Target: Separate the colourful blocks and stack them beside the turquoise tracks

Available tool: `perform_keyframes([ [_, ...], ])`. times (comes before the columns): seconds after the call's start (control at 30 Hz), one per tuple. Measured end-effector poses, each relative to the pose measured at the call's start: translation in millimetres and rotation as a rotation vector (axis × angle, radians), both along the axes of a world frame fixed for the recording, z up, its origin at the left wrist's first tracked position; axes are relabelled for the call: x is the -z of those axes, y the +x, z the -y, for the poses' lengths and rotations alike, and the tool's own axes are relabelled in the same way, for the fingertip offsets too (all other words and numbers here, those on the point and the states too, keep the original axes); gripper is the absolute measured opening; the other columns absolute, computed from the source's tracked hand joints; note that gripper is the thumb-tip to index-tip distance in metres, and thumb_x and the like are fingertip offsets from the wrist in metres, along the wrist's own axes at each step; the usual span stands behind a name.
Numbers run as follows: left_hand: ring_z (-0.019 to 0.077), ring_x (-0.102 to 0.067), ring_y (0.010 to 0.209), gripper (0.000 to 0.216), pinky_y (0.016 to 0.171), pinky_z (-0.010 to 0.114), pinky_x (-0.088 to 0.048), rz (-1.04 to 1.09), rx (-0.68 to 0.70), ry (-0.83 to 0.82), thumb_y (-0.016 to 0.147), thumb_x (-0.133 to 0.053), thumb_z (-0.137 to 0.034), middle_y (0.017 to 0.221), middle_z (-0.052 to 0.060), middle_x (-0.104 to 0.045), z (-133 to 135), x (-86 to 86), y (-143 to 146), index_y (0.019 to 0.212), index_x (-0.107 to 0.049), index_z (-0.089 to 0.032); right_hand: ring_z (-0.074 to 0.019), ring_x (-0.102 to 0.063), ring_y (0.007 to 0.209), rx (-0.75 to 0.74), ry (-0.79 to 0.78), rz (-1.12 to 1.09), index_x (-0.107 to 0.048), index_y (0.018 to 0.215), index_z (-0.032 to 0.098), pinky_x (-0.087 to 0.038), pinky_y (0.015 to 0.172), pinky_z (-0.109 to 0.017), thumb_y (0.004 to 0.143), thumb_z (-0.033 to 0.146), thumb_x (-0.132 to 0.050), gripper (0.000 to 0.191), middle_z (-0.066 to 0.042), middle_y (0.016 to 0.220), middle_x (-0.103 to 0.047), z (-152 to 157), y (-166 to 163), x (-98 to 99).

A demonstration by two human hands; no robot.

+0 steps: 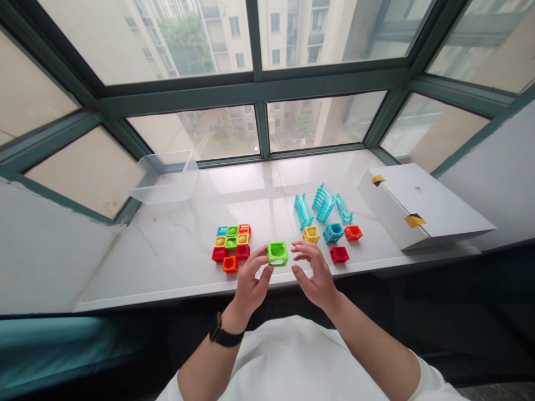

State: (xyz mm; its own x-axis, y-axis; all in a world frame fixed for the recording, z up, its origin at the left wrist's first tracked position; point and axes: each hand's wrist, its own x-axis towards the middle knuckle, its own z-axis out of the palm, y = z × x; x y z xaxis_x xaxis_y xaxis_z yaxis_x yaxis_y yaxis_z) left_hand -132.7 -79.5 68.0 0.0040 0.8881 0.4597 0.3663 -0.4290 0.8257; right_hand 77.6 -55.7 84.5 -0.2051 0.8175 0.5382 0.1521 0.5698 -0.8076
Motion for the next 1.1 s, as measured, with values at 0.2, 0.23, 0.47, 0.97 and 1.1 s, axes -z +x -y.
perform_keyframes([
  [0.2, 0.0295, -0.06, 0.139, 0.022, 0.116, 0.052, -0.051, 0.073, 0.09, -0.068, 0.106, -0.055, -0.035, 0.149, 0.012, -0.062, 3.2, -5.5, 3.9, 0.119, -0.07, -0.026, -0.0268, -0.063, 0.129, -0.089, 0.071, 0.113, -0.062, 0.14, 0.035, -0.06, 0.106, -0.048, 0.106, 0.024, -0.053, 0.037, -0.01, 0.146, -0.056, -9.7, 12.5, -8.0],
  [0.23, 0.0297, -0.061, 0.139, 0.022, 0.116, 0.052, -0.052, 0.101, 0.118, -0.099, 0.106, -0.054, -0.035, 0.15, 0.012, -0.062, 3.3, -6.5, 4.9, 0.118, -0.07, -0.026, -0.026, -0.065, 0.127, -0.101, 0.079, 0.117, -0.064, 0.139, 0.036, -0.059, 0.107, -0.048, 0.106, 0.023, -0.052, 0.037, -0.009, 0.146, -0.055, -10.4, 14.0, -8.8],
  [0.47, 0.029, -0.069, 0.127, 0.024, 0.105, 0.046, -0.06, 0.29, 0.183, -0.255, 0.105, -0.057, -0.041, 0.139, 0.014, -0.07, 0.0, -3.4, 16.5, 0.115, -0.068, -0.022, -0.022, -0.071, 0.102, -0.154, 0.085, 0.166, -0.073, 0.121, 0.032, -0.063, 0.087, -0.037, 0.107, 0.028, -0.053, 0.025, -0.008, 0.113, -0.069, -12.2, 18.1, -8.7],
  [0.97, 0.0217, -0.071, 0.11, 0.055, 0.101, 0.044, -0.06, -0.126, 0.187, -0.232, 0.087, -0.067, -0.009, 0.124, 0.005, -0.071, 0.5, 7.7, 36.8, 0.136, -0.06, -0.031, -0.018, -0.067, 0.069, 0.048, -0.132, 0.25, -0.074, 0.104, 0.026, -0.056, 0.065, -0.03, 0.1, 0.035, -0.065, 0.014, -0.002, 0.085, -0.075, -3.9, 43.9, 5.8],
  [1.1, 0.0224, -0.071, 0.108, 0.05, 0.099, 0.043, -0.06, -0.12, 0.211, -0.272, 0.086, -0.071, -0.013, 0.118, 0.004, -0.074, -3.8, 16.2, 48.5, 0.132, -0.064, -0.03, -0.0188, -0.07, 0.072, 0.067, -0.216, 0.231, -0.073, 0.112, 0.025, -0.058, 0.066, -0.03, 0.103, 0.04, -0.061, 0.022, -0.003, 0.089, -0.076, -1.3, 59.6, 12.4],
])
